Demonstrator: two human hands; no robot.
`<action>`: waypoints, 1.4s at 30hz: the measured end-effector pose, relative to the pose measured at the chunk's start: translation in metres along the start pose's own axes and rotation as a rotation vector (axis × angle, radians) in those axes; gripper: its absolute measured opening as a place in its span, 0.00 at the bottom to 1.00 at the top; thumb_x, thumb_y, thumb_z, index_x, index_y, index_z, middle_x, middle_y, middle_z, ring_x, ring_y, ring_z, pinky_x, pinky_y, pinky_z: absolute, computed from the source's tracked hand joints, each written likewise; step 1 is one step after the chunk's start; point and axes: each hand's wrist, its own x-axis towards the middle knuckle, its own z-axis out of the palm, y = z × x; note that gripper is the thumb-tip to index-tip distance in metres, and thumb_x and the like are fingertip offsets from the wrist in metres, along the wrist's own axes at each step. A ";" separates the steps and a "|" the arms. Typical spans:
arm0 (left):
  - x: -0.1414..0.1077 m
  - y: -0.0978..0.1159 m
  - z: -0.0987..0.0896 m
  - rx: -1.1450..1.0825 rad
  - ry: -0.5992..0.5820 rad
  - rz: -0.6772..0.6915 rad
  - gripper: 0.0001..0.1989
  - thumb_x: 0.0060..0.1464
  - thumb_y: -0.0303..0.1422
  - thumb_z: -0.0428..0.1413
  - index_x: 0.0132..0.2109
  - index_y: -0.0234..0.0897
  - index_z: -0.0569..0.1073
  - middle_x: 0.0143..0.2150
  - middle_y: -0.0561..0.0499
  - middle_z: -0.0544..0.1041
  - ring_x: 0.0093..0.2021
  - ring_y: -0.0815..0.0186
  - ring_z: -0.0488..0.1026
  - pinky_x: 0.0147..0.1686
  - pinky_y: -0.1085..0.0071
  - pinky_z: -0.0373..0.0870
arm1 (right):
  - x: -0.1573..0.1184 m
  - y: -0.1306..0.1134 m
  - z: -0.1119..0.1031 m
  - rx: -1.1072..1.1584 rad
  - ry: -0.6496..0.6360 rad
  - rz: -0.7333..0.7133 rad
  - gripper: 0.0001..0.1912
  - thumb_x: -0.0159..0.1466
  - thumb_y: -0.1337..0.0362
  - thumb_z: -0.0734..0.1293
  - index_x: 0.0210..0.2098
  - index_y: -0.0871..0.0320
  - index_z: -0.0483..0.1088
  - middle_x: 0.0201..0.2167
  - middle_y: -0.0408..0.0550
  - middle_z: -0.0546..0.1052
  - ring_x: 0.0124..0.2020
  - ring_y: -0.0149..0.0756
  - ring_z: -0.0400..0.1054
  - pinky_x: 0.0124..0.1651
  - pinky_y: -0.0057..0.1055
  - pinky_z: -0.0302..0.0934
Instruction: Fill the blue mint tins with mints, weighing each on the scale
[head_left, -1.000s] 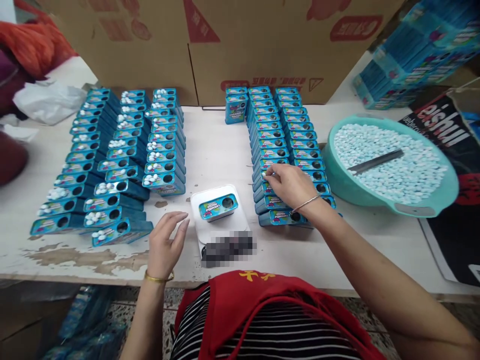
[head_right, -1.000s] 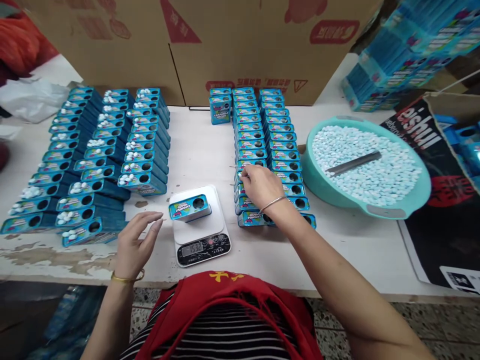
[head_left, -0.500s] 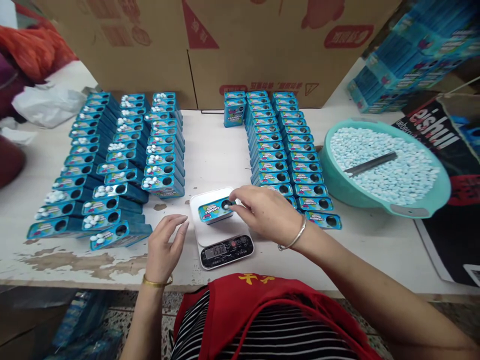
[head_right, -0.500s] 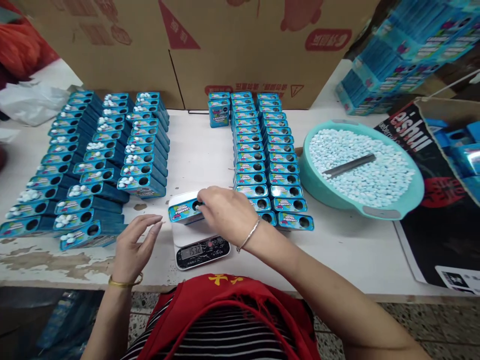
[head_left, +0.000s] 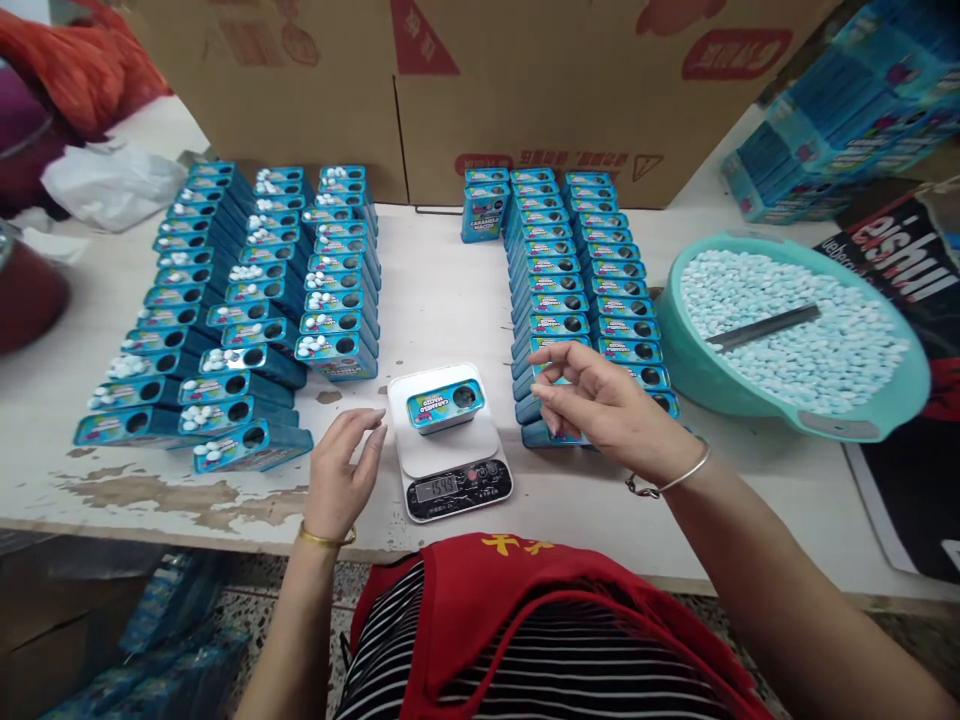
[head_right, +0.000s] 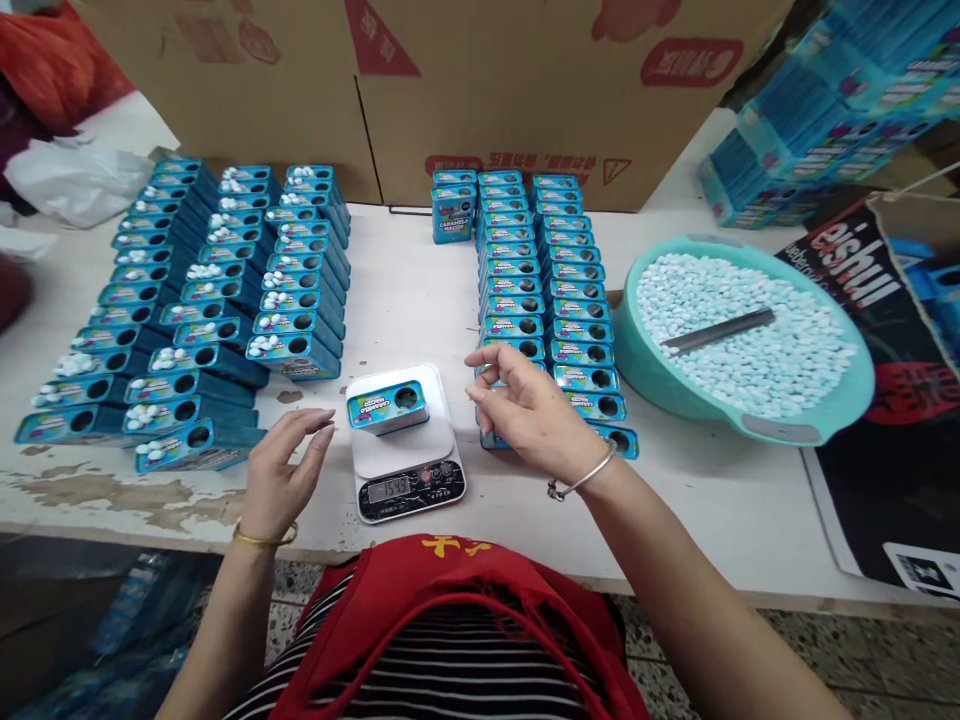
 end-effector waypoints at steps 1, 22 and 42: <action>0.000 0.001 0.000 -0.002 0.000 0.001 0.08 0.59 0.30 0.51 0.44 0.36 0.72 0.41 0.47 0.75 0.43 0.65 0.72 0.45 0.68 0.69 | 0.000 0.001 0.001 0.015 0.008 0.002 0.14 0.61 0.61 0.64 0.45 0.56 0.60 0.30 0.39 0.63 0.21 0.24 0.60 0.22 0.26 0.54; 0.063 0.025 0.008 0.090 -0.343 0.251 0.23 0.55 0.41 0.55 0.56 0.40 0.62 0.47 0.44 0.73 0.46 0.59 0.71 0.45 0.62 0.69 | 0.003 0.002 0.011 0.037 0.088 -0.100 0.11 0.62 0.59 0.63 0.42 0.58 0.66 0.30 0.41 0.63 0.23 0.24 0.55 0.23 0.25 0.51; 0.301 0.003 0.097 0.274 -0.176 0.244 0.18 0.55 0.29 0.53 0.53 0.34 0.65 0.54 0.41 0.64 0.56 0.57 0.63 0.55 0.61 0.60 | -0.043 0.050 -0.059 0.288 0.573 0.110 0.18 0.53 0.51 0.71 0.39 0.54 0.71 0.24 0.41 0.65 0.20 0.27 0.58 0.20 0.25 0.54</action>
